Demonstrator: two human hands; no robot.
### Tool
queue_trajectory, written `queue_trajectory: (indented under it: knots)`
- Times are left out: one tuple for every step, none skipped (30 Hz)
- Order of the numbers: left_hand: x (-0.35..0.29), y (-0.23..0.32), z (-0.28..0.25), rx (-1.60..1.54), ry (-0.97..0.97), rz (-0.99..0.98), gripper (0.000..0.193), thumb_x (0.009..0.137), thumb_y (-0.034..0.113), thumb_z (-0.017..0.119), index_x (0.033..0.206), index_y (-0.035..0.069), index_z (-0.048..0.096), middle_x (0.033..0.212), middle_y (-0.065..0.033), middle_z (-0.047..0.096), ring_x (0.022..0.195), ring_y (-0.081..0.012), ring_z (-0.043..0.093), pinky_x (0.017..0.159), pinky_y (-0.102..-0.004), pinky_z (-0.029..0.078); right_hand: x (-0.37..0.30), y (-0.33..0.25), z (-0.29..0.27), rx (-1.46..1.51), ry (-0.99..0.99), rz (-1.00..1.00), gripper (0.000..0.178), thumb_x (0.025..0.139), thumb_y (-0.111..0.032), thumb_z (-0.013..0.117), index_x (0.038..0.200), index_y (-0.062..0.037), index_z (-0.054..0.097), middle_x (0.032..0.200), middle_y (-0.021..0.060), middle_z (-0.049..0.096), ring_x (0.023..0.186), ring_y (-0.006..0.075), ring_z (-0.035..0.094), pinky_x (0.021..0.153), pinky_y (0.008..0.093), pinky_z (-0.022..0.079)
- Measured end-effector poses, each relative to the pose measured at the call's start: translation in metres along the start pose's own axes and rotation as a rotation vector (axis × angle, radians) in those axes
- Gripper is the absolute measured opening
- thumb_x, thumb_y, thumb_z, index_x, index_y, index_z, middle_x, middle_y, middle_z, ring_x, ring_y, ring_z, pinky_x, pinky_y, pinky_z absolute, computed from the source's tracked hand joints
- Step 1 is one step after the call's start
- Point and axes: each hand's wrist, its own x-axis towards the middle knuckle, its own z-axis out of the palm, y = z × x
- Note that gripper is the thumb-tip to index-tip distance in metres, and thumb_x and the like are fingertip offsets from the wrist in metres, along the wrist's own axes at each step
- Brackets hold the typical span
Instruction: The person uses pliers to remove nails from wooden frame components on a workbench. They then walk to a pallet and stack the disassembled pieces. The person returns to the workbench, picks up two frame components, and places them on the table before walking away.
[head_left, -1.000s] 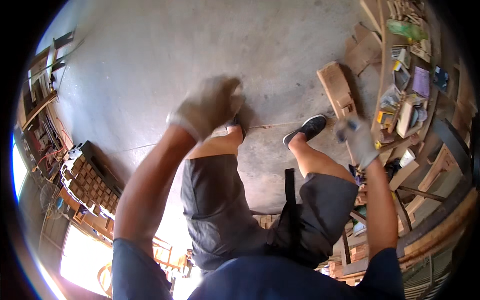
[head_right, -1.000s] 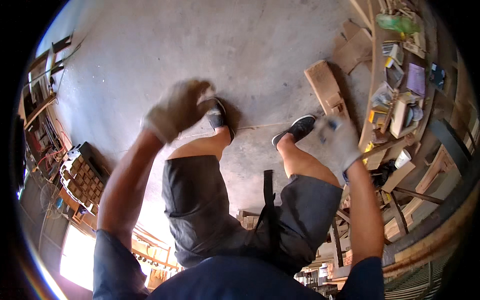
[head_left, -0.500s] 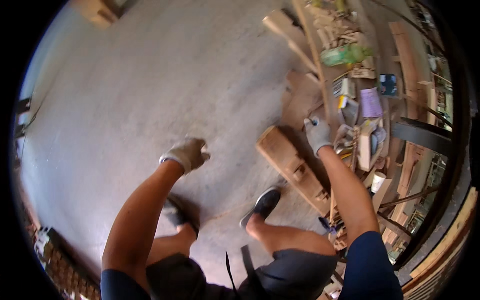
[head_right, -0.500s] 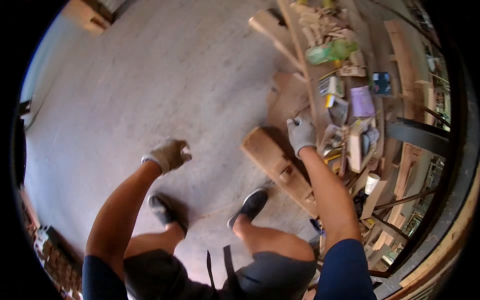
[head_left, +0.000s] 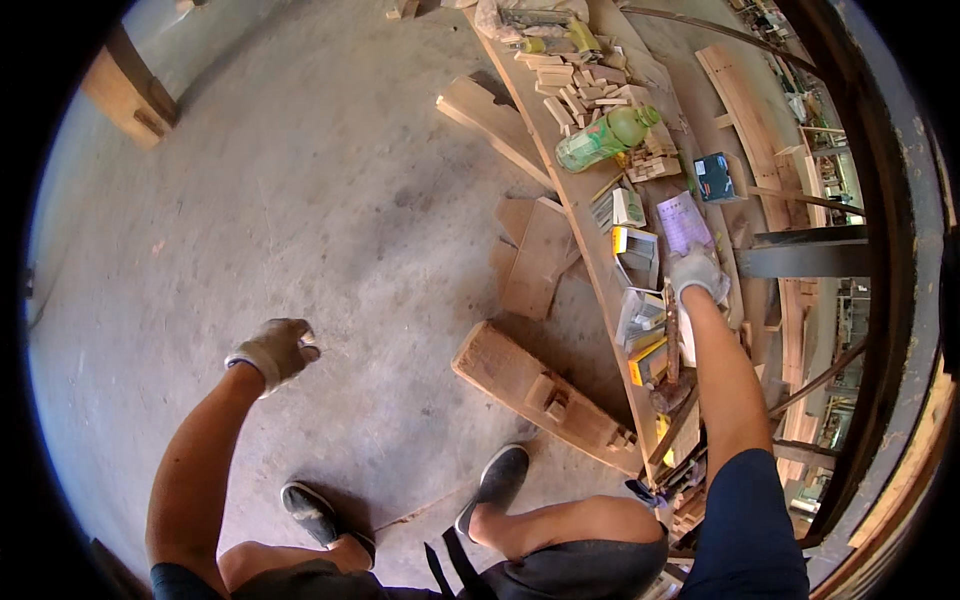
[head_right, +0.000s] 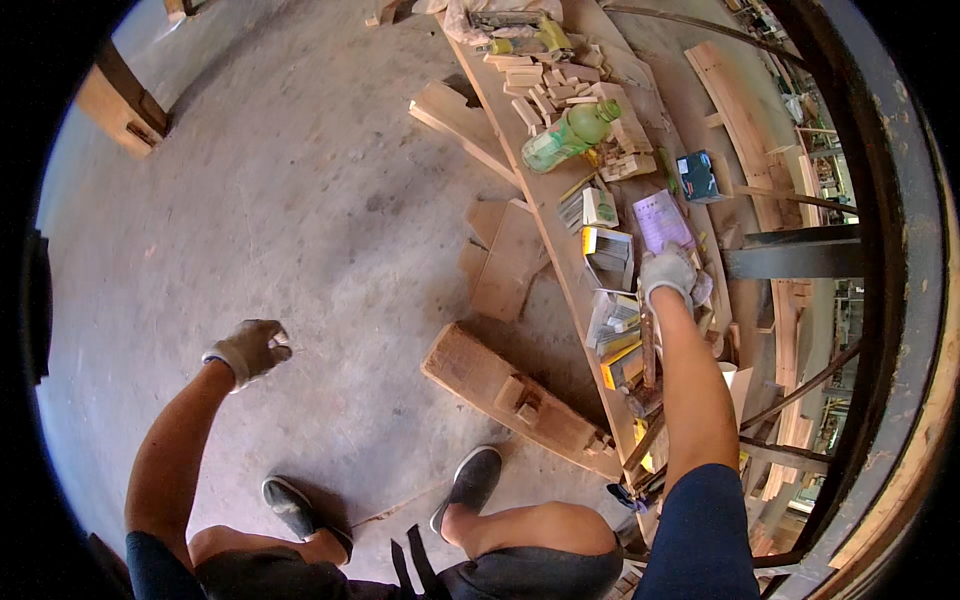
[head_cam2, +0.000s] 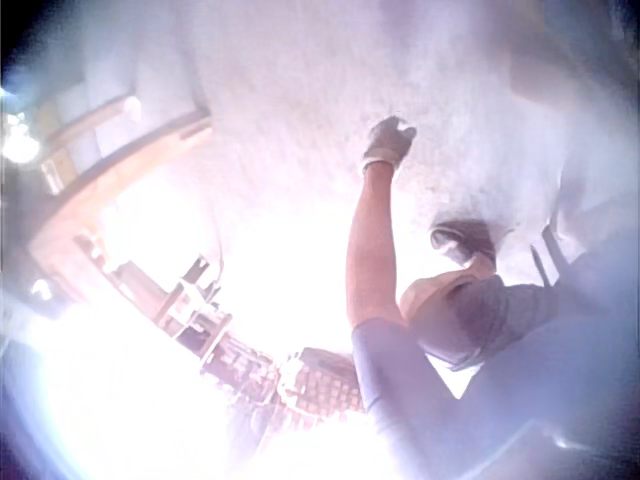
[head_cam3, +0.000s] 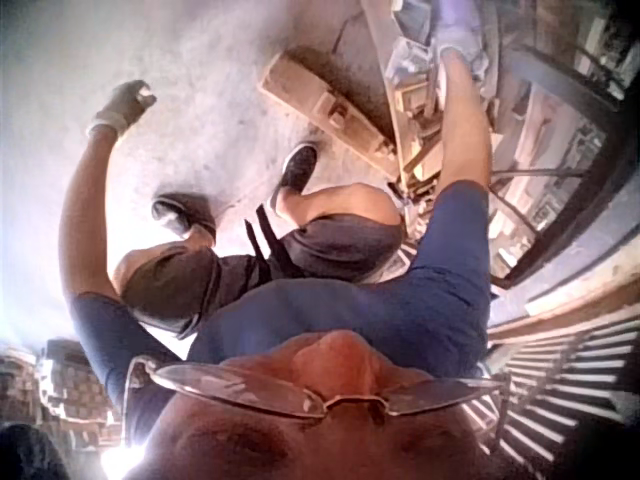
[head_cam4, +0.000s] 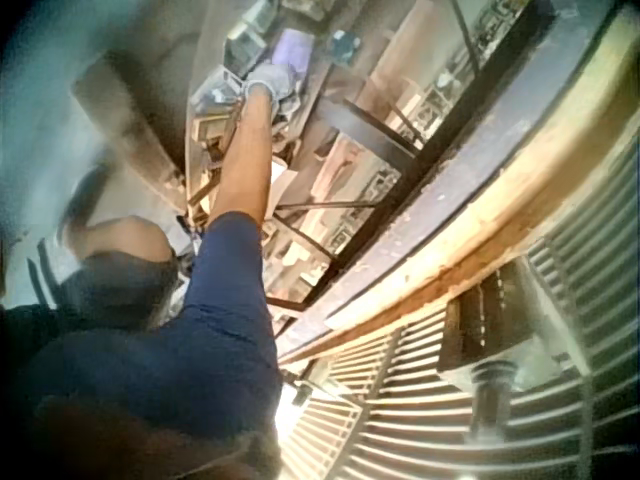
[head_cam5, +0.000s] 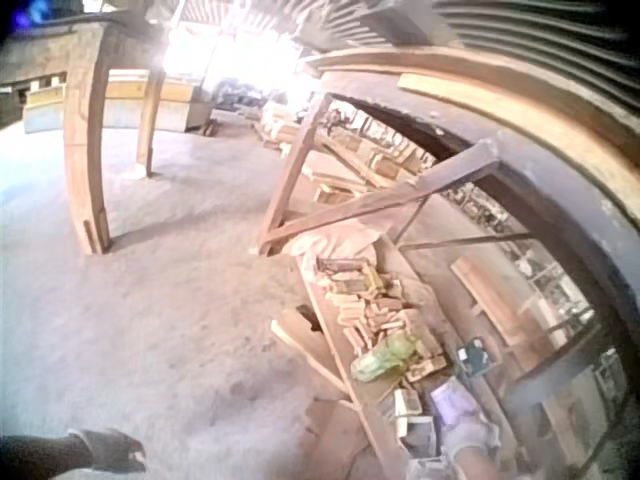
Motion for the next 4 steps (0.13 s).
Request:
queue_trajectory:
  knots:
    - [0.0,-0.006,-0.001,0.019,0.017,-0.005,0.038,0.096,0.035,0.068,0.123,0.008,0.068,0.129,-0.0174,0.068,0.12,-0.0352,0.064,0.101,-0.045,0.052,0.005,0.0,-0.006,-0.007,-0.076,0.092,0.046,0.089,-0.035,0.067,0.127,-0.0095,0.066,0.129,0.0226,0.067,0.126,0.0378,0.061,0.105,0.0483,0.047]
    - [0.0,-0.019,0.0,0.036,0.033,-0.012,0.038,0.096,0.035,0.068,0.123,0.008,0.068,0.129,-0.0175,0.068,0.12,-0.0355,0.064,0.101,-0.045,0.052,0.02,0.014,0.009,-0.015,-0.045,0.086,0.051,0.084,-0.036,0.071,0.124,-0.0047,0.066,0.132,0.0238,0.065,0.12,0.0385,0.064,0.103,0.047,0.05]
    - [-0.003,-0.027,-0.001,0.055,0.045,-0.025,0.039,0.095,0.036,0.069,0.123,0.008,0.068,0.129,-0.0176,0.068,0.12,-0.0358,0.064,0.101,-0.0451,0.052,0.03,0.023,0.014,-0.039,-0.1,0.058,0.054,0.085,-0.036,0.07,0.13,-0.0071,0.062,0.132,0.0238,0.065,0.119,0.0396,0.065,0.103,0.0475,0.05]
    - [-0.006,-0.035,-0.001,0.022,0.023,-0.077,0.04,0.094,0.037,0.07,0.122,0.009,0.069,0.132,-0.0206,0.065,0.124,-0.0345,0.063,0.102,-0.0453,0.051,0.041,0.028,0.02,-0.062,-0.155,0.028,0.057,0.087,-0.036,0.069,0.137,-0.0094,0.059,0.132,0.0238,0.065,0.118,0.0408,0.065,0.103,0.0479,0.05]
